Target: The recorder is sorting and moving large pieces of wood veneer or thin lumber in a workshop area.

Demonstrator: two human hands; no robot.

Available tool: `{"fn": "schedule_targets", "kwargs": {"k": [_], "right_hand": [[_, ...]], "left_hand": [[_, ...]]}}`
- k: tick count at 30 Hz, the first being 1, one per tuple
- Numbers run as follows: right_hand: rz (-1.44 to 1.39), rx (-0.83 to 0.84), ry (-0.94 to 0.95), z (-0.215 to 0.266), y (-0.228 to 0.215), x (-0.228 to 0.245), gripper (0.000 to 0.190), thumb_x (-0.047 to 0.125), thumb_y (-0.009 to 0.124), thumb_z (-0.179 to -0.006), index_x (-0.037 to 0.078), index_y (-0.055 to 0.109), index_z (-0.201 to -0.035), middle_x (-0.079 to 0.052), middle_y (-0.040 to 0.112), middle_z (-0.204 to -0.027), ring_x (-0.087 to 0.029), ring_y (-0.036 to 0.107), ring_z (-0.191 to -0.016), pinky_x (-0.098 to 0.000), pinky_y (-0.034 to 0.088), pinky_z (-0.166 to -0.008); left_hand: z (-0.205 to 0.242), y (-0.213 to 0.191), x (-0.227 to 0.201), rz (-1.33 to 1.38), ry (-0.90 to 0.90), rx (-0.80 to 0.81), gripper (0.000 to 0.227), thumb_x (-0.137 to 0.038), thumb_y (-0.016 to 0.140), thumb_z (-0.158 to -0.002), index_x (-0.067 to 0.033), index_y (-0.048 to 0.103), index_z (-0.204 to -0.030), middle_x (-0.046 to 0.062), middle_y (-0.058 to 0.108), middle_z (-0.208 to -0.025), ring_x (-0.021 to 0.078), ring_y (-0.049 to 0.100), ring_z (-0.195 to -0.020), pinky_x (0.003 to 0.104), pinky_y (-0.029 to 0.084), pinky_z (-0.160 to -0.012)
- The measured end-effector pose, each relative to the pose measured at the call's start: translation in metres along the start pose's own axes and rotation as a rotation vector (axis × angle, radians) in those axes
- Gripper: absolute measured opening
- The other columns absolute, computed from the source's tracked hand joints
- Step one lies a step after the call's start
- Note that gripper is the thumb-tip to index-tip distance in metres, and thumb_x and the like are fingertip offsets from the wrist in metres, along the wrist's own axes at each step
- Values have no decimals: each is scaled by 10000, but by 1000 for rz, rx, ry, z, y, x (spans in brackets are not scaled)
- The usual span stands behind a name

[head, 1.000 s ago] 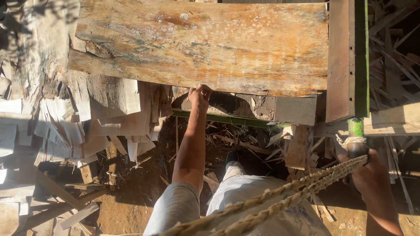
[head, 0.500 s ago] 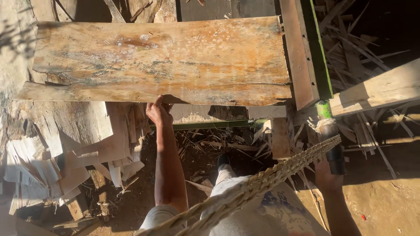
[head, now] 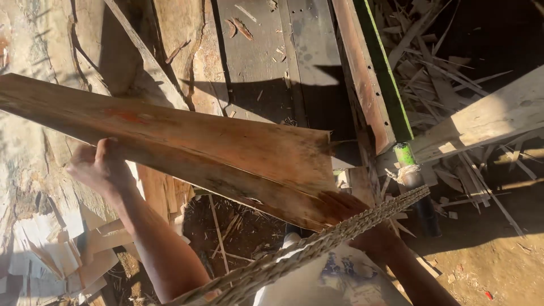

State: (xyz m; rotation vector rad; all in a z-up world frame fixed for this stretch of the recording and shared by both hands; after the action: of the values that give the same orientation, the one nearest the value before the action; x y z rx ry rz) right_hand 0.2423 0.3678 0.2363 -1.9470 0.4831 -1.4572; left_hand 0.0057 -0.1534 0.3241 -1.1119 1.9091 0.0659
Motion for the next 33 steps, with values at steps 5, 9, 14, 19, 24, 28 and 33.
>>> {"fn": "schedule_targets", "kwargs": {"k": [5,9,14,19,24,28,33], "right_hand": [[-261,-53,160,1,5,21,708,142,689,-870,107,430,-1527,-145,612,-1409,-221,654,-1049,-400,529,-837],[-357,-183,268,1,21,-16,621,30,679,-889,63,504,-1484,-155,733,-1247,-184,756,-915,-365,612,-761],[-774,-357,866,-2,55,-78,360,-17,706,-839,-154,686,-1172,-214,725,-939,-241,651,-728,-391,538,-662],[-1332,-533,1016,6,85,-115,179,-34,642,-780,2,592,-948,-168,693,-898,-284,719,-780,-389,605,-744],[-1251,-394,1070,37,141,-186,173,-20,705,-936,-145,591,-974,-207,552,-994,-318,599,-865,-465,542,-793],[-1370,-360,1056,35,134,-180,335,29,659,-922,-197,600,-1163,-250,664,-1134,-322,678,-1044,-407,577,-1004],[-1162,-353,1147,53,99,-170,544,104,653,-929,-65,401,-1381,-221,625,-1253,-347,653,-1157,-474,523,-1036]], "left_hand": [[-96,63,-153,99,131,75,149,-3,649,-844,-82,576,-741,33,658,-749,109,639,-610,255,558,-585],[-112,203,-209,-227,306,225,101,-153,597,-886,-82,635,-825,61,586,-599,136,531,-489,311,353,-482],[-20,253,-238,-238,244,678,640,-644,510,-1019,-161,619,-1424,224,735,-879,348,747,-842,543,593,-841],[153,210,32,-442,-137,777,1068,-701,608,-787,-150,248,-1628,244,295,-1647,485,318,-1475,705,414,-1040],[284,118,77,-91,-585,863,940,-533,720,-867,-44,340,-1574,283,487,-1525,447,504,-1352,569,443,-1093],[273,87,43,49,-977,850,912,-416,840,-748,-64,438,-1486,208,608,-1416,358,653,-1205,546,510,-1033],[303,107,86,137,-1141,934,779,-375,857,-778,-17,542,-1394,191,682,-1252,332,669,-1185,516,543,-1009]]}}
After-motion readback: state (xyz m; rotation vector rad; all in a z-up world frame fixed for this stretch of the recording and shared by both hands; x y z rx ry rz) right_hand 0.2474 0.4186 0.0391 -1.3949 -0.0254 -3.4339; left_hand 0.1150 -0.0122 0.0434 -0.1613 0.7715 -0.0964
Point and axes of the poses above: each hand's wrist, its own z-axis away from the middle knuckle, its own y-axis out of the palm, x = y × z, the point moved 3 cm from there along -z, towards the middle knuckle
